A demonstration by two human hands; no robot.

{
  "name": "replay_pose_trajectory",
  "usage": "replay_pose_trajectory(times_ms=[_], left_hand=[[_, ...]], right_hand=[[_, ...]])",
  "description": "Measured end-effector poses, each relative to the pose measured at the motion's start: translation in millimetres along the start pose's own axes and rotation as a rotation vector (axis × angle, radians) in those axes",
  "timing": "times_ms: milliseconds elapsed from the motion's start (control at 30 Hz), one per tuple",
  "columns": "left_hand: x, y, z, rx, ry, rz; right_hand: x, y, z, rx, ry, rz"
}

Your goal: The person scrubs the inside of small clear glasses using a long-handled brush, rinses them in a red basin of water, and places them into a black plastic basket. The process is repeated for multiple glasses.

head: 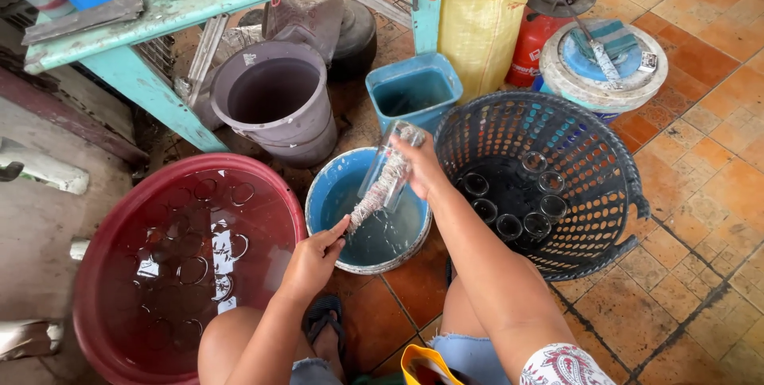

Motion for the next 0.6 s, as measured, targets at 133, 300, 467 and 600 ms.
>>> replay_pose_trajectory(times_ms=[133, 300, 467, 600], left_hand=[[-17, 8, -2, -0.098, -0.344, -0.612], [-8, 13, -6, -0.170, -0.422, -0.813], [-19, 10, -3, -0.102, -0.144, -0.043], [-21, -8, -11, -0.015, 0.093, 0.726]], right_hand=[[-10, -3, 2, -0.090, 0.246, 0.145], [-28, 16, -46, -0.254, 0.329, 0.310], [17, -2, 9, 0.080, 0.137, 0.315], [13, -13, 2, 0.376, 0.029, 0.165]])
Point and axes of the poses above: each hand's wrist, its own z-axis towards the middle knuckle, its own y-axis out of the palm, x = y × z, the point moved 1 cm from there along z, towards the middle knuckle, and after that the axes turned 9 degrees about x, right-handed, at the moved point
